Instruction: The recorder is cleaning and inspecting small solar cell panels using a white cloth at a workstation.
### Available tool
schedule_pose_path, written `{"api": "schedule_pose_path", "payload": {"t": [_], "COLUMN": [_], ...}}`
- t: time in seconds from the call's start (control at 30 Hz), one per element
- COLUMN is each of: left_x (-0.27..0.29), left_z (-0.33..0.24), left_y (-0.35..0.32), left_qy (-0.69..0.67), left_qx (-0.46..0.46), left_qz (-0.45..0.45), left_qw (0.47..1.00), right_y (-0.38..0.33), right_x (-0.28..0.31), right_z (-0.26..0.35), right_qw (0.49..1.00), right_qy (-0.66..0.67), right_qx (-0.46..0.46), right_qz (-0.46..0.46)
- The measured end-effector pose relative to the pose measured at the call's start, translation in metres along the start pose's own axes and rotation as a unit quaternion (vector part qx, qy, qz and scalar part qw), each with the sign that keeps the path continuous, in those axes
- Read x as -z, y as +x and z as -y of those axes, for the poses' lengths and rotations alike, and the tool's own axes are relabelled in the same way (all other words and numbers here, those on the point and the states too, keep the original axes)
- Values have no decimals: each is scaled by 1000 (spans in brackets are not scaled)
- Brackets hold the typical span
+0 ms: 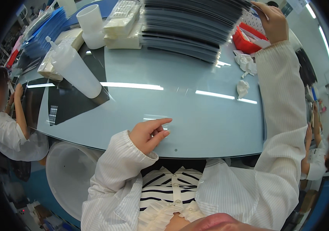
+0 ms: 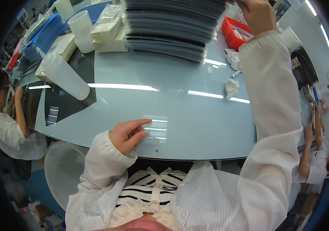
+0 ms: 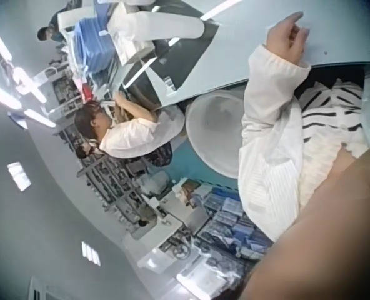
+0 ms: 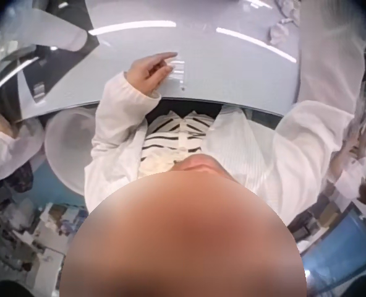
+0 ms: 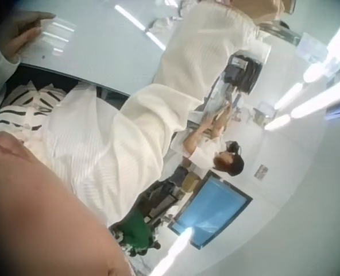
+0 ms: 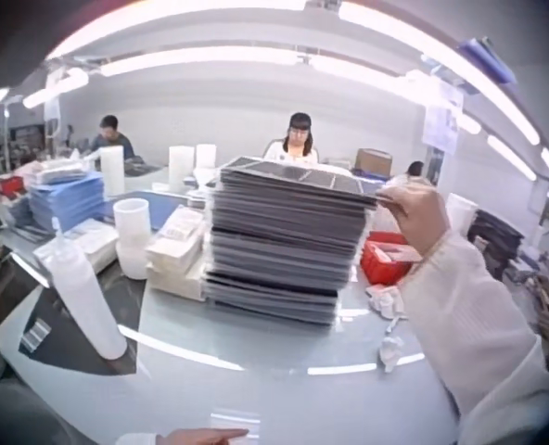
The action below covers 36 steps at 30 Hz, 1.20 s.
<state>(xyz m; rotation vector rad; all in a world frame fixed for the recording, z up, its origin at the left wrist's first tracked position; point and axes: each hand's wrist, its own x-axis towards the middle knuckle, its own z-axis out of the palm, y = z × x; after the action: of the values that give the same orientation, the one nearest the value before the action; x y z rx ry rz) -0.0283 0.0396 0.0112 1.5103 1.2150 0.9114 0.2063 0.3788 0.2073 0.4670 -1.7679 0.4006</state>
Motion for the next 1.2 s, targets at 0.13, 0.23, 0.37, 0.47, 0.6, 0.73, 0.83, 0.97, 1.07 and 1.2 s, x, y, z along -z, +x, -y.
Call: {"api": "schedule_pose_path", "payload": {"t": [0.13,0.23,0.37,0.47,0.6,0.73,0.83,0.97,1.07,1.2], "left_x": [5,9,-9,-14,-7,-9,2,1,-15,-18], "left_z": [-1,-7,-10,-17,-24,-4,2,11,-24,-22], "left_y": [-7,-4,13,12,12,-6,-25,-28,-24,-15], "left_qy": [4,-114,-422,-701,-740,-666,-667,-624,-549,-420], "left_qx": [8,84,-44,-99,-69,-26,-43,2,98,60], "left_qz": [2,16,1,83,114,57,128,211,109,88], "left_qw": [1000,990,906,702,659,743,733,752,823,901], "right_y": [-5,-8,-31,-61,-100,-108,-95,-111,-123,-132], "right_x": [-17,-92,-154,-186,-206,-194,-155,-117,-105,-106], "right_z": [89,158,218,230,254,281,276,270,284,291], "right_qw": [723,775,776,843,890,894,869,800,723,721], "right_qy": [-658,-562,-517,-466,-349,-270,-346,-267,-88,-79], "right_qx": [26,88,153,168,148,-62,-215,-534,-686,-682], "right_qz": [209,276,327,210,253,352,281,56,-15,-89]}}
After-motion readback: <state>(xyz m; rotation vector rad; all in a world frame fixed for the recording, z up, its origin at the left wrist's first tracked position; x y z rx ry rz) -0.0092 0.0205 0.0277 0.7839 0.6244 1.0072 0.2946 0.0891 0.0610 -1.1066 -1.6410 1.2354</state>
